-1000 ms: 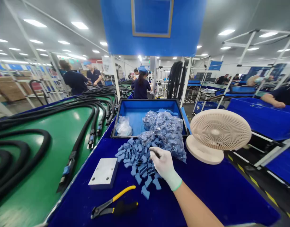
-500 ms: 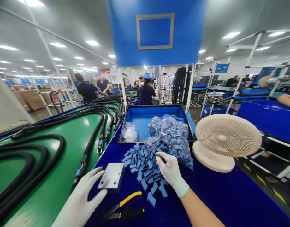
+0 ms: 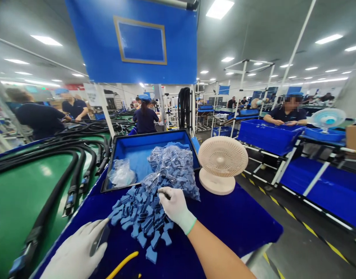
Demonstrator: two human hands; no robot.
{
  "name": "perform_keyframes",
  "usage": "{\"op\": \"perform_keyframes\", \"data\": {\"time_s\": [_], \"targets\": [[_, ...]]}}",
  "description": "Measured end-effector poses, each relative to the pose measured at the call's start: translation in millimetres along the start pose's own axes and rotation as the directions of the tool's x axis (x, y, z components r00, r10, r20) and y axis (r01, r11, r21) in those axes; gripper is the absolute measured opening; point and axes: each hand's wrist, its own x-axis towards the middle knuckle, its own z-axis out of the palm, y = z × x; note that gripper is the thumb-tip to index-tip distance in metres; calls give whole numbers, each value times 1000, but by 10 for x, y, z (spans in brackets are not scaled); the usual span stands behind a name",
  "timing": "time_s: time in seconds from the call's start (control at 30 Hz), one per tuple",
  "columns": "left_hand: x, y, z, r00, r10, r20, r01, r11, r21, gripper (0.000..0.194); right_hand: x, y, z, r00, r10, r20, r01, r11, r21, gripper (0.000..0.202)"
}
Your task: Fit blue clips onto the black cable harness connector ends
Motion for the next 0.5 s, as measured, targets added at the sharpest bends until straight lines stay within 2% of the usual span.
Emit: {"op": "perform_keyframes", "data": {"time_s": [0.13,0.27,0.5], "targets": [[-87,-140,-127,1000,-2,-12,2,1000,19,57,-31,-49,-36,1000,1,4,-1,1000,5,26],[-227,-59,-333,999,39,9,-39,999,23,53,-105,-26,-49,1000,26,4,-26,1000,4,30],[-224,38,-303,1000,-18,-4,18,1000,24,53,-125,93,-23,1000,-2,-7,2,998,-69,28]]}}
